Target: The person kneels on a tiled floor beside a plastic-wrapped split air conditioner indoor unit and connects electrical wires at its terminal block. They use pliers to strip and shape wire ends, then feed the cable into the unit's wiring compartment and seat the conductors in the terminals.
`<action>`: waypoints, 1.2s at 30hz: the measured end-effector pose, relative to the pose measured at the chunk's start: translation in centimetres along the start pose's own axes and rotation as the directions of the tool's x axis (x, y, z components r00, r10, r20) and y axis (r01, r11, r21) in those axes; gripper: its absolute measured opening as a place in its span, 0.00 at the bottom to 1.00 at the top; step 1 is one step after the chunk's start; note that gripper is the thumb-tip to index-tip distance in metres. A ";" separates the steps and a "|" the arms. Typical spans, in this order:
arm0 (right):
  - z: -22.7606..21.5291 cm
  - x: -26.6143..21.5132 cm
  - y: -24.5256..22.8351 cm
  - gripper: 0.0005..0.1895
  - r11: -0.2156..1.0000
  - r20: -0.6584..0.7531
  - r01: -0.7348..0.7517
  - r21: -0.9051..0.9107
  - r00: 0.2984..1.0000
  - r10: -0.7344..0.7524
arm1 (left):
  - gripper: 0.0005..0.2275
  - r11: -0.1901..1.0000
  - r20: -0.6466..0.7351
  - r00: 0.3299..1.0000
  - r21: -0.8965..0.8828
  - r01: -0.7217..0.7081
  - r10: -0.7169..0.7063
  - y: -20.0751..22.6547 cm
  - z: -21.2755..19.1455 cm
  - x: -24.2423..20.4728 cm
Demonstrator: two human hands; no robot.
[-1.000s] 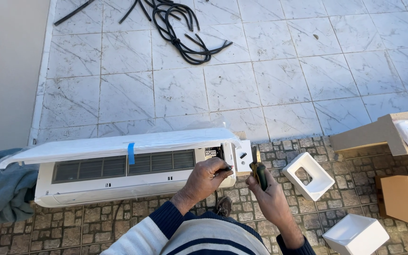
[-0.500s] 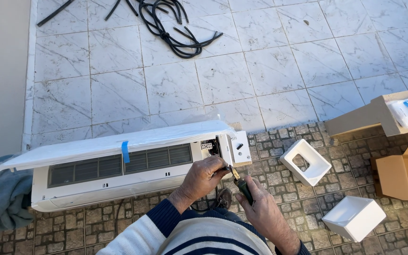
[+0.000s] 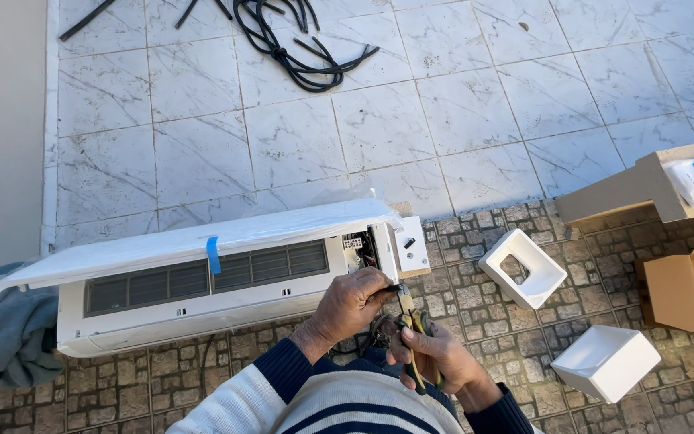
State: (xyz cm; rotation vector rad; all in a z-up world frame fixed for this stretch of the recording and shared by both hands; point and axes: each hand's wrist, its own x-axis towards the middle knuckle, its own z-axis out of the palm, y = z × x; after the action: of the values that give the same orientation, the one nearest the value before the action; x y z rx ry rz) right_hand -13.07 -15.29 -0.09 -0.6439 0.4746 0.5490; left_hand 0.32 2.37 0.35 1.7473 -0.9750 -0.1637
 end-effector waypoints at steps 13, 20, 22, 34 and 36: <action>5.7 -0.7 -1.5 0.20 0.255 -0.293 -0.191 -0.948 0.837 -0.462 | 0.23 0.624 0.334 0.605 -0.058 0.779 -0.723 3.4 -2.5 2.4; -0.1 1.4 0.8 0.19 0.852 -0.131 0.051 -0.521 0.982 -0.139 | 0.18 0.591 0.412 0.764 -0.483 0.646 -0.497 -1.1 -1.1 0.0; -1.4 1.8 1.2 0.19 0.904 0.021 0.114 -0.411 0.993 -0.115 | 0.18 0.560 0.441 0.769 -0.527 0.639 -0.463 -1.7 -1.1 -0.4; -2.2 1.0 0.9 0.23 0.999 0.210 -0.002 -0.039 0.978 0.010 | 0.16 0.283 0.555 0.758 -0.708 0.647 -0.343 -4.8 0.7 -1.9; 2.1 -0.6 -2.1 0.24 0.446 -0.275 -0.159 -0.881 0.939 -0.208 | 0.17 0.363 0.499 0.825 -0.741 0.564 -0.263 -5.5 0.9 -1.5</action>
State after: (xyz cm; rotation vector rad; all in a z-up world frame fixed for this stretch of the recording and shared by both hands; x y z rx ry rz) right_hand -11.79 -15.49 2.64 -1.8385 0.4779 0.6490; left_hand 1.69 3.22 -5.16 0.9254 -0.4217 -1.1216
